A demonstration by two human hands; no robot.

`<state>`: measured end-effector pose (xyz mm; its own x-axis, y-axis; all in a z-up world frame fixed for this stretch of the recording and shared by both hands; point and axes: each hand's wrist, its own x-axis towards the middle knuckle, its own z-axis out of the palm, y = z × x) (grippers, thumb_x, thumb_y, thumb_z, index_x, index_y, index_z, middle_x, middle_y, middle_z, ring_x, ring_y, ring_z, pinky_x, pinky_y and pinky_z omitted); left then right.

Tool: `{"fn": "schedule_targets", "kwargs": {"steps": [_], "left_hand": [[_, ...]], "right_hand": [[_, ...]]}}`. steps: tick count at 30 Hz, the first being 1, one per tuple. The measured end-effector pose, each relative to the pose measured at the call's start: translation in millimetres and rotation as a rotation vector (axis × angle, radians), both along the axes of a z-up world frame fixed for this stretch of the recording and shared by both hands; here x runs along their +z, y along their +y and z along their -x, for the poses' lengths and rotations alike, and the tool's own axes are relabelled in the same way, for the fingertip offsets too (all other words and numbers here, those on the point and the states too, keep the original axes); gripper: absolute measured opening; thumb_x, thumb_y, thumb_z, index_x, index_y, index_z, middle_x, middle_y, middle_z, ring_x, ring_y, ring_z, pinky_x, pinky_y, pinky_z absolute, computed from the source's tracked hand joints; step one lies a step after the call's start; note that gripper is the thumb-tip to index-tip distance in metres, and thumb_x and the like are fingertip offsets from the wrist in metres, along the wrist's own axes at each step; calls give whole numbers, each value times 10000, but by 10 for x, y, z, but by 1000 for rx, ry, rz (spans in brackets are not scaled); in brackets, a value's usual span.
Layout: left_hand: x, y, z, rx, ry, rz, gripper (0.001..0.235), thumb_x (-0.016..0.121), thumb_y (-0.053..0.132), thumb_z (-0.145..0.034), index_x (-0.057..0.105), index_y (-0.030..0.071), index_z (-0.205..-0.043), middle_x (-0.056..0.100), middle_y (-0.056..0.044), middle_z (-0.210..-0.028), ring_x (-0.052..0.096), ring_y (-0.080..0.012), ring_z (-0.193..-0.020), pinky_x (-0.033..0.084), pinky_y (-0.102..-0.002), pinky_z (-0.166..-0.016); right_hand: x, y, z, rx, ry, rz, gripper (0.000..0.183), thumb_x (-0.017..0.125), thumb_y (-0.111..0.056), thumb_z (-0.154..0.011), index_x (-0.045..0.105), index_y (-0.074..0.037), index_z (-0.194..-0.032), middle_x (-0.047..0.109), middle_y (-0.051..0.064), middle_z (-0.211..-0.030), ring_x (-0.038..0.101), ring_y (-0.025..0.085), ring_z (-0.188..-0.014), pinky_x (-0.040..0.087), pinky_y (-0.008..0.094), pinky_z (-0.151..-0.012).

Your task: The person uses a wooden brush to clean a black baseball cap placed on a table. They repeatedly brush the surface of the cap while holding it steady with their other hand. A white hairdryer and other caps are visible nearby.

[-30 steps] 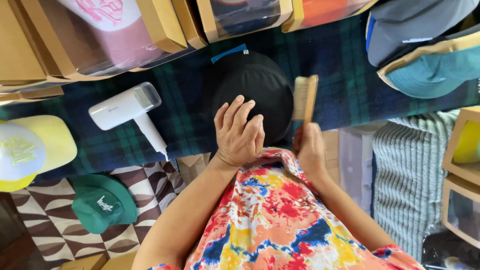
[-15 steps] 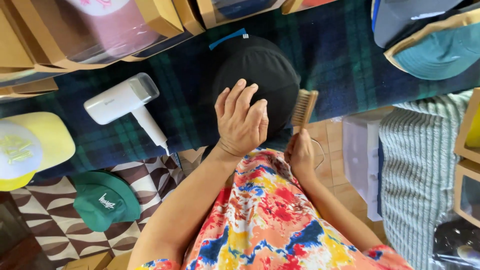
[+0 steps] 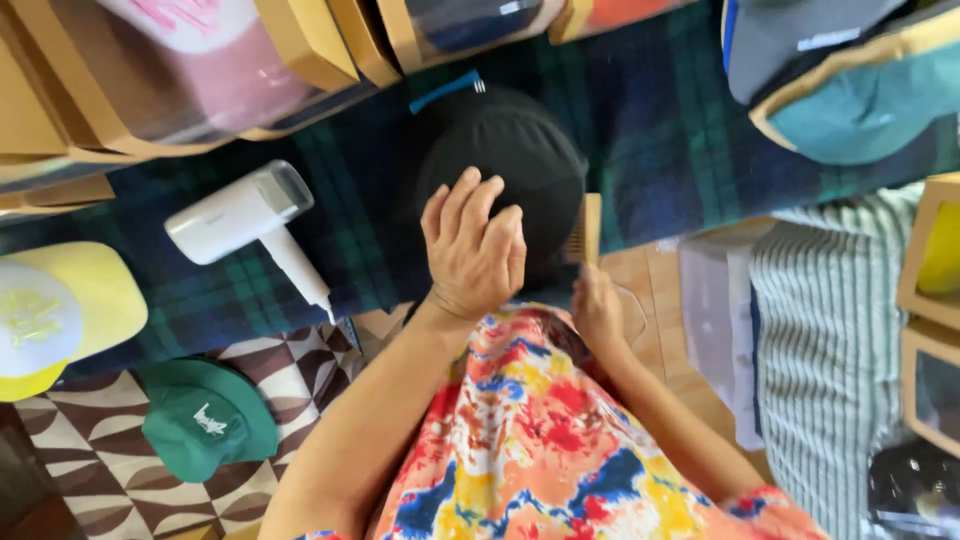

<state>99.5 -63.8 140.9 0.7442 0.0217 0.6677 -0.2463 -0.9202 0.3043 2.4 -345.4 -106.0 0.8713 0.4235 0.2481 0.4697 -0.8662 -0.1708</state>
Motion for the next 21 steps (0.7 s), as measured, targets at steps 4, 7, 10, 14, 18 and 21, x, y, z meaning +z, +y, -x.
{"fn": "schedule_targets", "kwargs": {"steps": [4,7,10,14,18,21], "left_hand": [[-23,-30,-22,8,-14,27,153,495,187,-1003,642,146,-995,656,-129,-1182,642,-360,-1179,428,-519,-1035],[-32,-39,-46,6,-41,16,151,501,180,-1005,645,137,-993,659,-138,-1183,644,-360,-1180,436,-525,-1027],[-40,-21,-49,23,-30,21,152,502,194,-1002,644,143,-985,665,-134,-1181,648,-369,-1179,436,-522,-1027],[-15,-45,-30,18,-35,51,150,503,189,-1001,644,141,-986,662,-126,-1169,644,-360,-1175,437,-518,-1030],[51,-1,-50,3,-4,69,164,492,204,-1005,642,137,-997,656,-116,-1177,630,-356,-1176,416,-514,-1040],[215,-82,25,42,75,236,168,579,231,-995,692,107,-989,663,-84,-1103,624,-332,-1088,422,-474,-999]], "right_hand": [[1705,788,-656,-462,622,-989,580,207,-405,-1128,475,-148,-683,444,5,-428,396,172,-297,249,248,-305],[1159,710,-831,-470,973,-1378,499,284,-534,-1115,454,-110,-914,274,17,-544,321,186,-300,228,272,-293],[1156,567,-989,-623,932,-959,544,441,-544,-1099,525,-114,-777,502,89,-488,503,224,-320,320,314,-236],[1113,629,-912,-515,848,-1276,482,317,-463,-1130,479,-74,-894,351,39,-521,386,185,-303,291,278,-274],[1453,701,-1136,-540,822,-1198,485,343,-505,-1125,507,-75,-970,400,43,-557,428,195,-368,349,293,-327],[2057,612,-1171,-539,547,-1021,454,334,-495,-1136,566,-110,-1072,538,64,-616,594,201,-500,476,265,-455]]}}
